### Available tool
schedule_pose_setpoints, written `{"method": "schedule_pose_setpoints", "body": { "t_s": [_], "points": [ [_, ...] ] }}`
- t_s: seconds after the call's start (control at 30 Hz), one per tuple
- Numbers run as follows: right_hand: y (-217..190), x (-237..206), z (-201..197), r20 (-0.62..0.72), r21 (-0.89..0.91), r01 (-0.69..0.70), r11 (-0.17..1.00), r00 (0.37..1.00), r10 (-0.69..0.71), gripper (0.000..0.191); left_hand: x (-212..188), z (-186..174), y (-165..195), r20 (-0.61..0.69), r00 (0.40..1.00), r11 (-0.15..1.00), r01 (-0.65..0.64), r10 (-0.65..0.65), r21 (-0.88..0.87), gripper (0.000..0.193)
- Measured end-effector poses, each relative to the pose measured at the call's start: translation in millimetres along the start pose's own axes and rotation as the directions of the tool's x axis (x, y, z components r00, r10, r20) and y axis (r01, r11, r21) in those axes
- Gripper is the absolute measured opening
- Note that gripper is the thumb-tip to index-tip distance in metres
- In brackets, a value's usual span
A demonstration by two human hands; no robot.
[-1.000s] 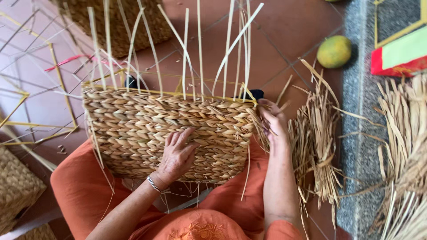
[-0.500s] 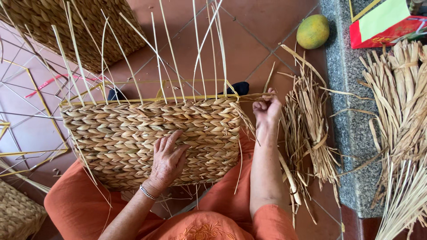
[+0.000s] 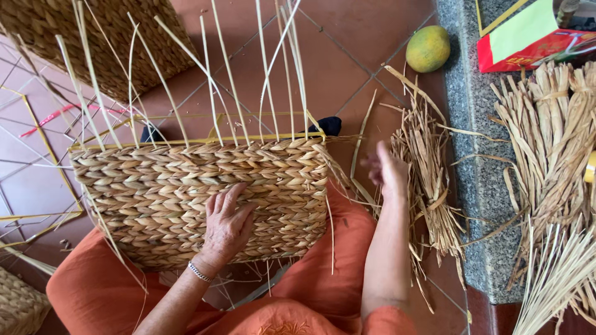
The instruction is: The person sits on the floor with a partially woven water hyacinth basket on their lap and weaves loose strands into the rim, folding and tucking each strand around the yellow frame. They pull strands tight, rotate the basket to reach new sections, and take new strands from a pile beside them.
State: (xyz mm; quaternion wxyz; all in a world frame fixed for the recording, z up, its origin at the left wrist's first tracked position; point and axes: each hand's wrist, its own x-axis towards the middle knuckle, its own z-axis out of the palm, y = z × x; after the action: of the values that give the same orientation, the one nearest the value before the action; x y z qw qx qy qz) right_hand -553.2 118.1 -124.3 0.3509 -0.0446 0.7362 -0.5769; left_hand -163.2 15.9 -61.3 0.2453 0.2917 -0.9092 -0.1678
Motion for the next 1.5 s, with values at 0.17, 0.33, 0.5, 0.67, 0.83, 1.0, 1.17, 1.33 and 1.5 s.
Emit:
{"method": "schedule_pose_setpoints", "body": {
  "t_s": [0.17, 0.33, 0.5, 0.67, 0.83, 1.0, 1.17, 1.33, 1.5],
  "points": [
    [3, -8, 23, 0.004, -0.427, 0.682, 0.594, 0.658, -0.753, 0.042, 5, 1, 9, 0.037, 0.999, 0.999, 0.028, -0.030, 0.044, 0.031],
    [-11, -12, 60, 0.533, -0.263, 0.935, 0.237, 0.345, -0.773, 0.071, 7, 2, 13, 0.050, 0.997, 0.996, 0.049, -0.052, 0.068, 0.030],
    [-17, -5, 59, 0.630, -0.170, 0.709, 0.685, 0.613, -0.478, 0.033, 7, 5, 11, 0.050, 0.997, 0.995, 0.046, -0.051, 0.088, 0.031],
    [-24, 1, 51, 0.553, -0.292, 0.803, 0.519, 0.585, -0.594, 0.012, 6, 5, 10, 0.054, 0.998, 0.995, 0.033, -0.038, 0.097, 0.031],
    [-51, -6, 60, 0.516, -0.322, 0.877, 0.355, 0.478, -0.711, 0.010, 9, -3, 13, 0.029, 0.999, 0.998, 0.018, -0.020, 0.056, 0.032],
    [-72, -51, 37, 0.505, -0.459, 0.776, 0.432, 0.628, -0.592, 0.009, 28, -2, 16, 0.011, 1.000, 1.000, 0.014, -0.014, -0.007, 0.026],
    [-71, -111, 41, 0.453, -0.384, 0.560, 0.734, 0.807, -0.379, 0.019, 80, 32, 42, -0.045, 0.996, 0.954, -0.086, 0.076, -0.288, 0.039],
    [-48, -137, 58, 0.450, -0.130, 0.519, 0.845, 0.790, -0.416, 0.030, 137, 68, 55, -0.058, 0.973, 0.928, -0.232, 0.225, -0.293, 0.054],
    [3, -135, 52, 0.462, 0.142, 0.273, 0.951, 0.832, -0.308, 0.030, 144, 74, 42, 0.023, 0.994, 0.886, -0.082, 0.104, -0.457, 0.017]
  ]
}}
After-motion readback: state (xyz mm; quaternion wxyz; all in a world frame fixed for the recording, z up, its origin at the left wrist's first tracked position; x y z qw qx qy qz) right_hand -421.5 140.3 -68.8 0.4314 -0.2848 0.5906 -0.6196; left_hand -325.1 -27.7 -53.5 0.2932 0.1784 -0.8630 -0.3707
